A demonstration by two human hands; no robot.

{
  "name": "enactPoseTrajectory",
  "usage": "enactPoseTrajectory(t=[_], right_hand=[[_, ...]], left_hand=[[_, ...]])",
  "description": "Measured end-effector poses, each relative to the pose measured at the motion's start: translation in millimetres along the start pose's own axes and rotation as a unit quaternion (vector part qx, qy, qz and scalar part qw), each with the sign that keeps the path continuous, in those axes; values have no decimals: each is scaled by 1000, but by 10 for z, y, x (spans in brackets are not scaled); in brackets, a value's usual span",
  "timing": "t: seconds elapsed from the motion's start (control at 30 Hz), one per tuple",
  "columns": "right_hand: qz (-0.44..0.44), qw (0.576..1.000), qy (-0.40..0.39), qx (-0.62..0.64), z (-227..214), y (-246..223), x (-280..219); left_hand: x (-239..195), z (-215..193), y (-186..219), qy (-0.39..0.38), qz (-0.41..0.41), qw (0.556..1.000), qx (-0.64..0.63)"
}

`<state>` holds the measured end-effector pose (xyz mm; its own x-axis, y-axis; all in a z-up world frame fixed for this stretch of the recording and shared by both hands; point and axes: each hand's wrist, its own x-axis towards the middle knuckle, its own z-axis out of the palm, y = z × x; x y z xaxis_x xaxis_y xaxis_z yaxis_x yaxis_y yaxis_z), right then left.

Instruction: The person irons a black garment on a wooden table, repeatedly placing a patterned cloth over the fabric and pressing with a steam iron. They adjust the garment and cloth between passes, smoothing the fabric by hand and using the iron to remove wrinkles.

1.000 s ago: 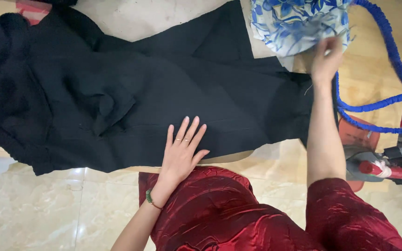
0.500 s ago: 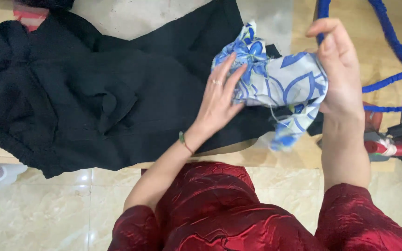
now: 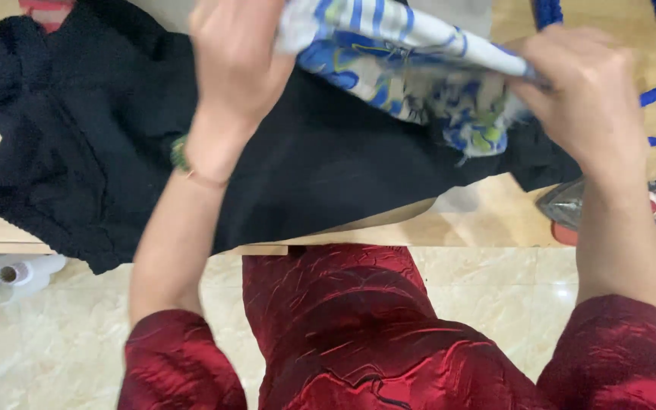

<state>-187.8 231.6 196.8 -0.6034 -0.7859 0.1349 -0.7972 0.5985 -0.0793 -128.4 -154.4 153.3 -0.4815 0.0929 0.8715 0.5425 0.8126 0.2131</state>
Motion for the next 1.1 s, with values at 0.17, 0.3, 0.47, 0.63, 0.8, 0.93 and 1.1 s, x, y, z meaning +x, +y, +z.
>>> enactPoseTrajectory(t=[0.17, 0.3, 0.47, 0.63, 0.8, 0.93, 1.1], right_hand=[[5, 998, -16, -54, 89, -108, -416], [29, 990, -138, -1, 392, -194, -927], [259, 937, -230, -55, 536, 583, -2063], [272, 904, -209, -255, 1096, 1870, -3661], [301, 928, -172, -135, 1103, 2226, -3728], [359, 906, -217, -59, 1038, 2119, -3631], [347, 913, -203, 66, 187, 584, -2039]], left_hand=[[-658, -716, 583, -127, 136, 976, 109], [-1322, -792, 1146, -216, 129, 968, -2], [-1829, -866, 1475, -509, -152, 830, -168], [-1589, -440, 1543, -373, -182, 889, -195], [-1669, -20, 1466, -381, -116, 917, -26], [-1923, -195, 1306, -405, -117, 903, 86], [-2161, -420, 1251, -406, -209, 882, 115]])
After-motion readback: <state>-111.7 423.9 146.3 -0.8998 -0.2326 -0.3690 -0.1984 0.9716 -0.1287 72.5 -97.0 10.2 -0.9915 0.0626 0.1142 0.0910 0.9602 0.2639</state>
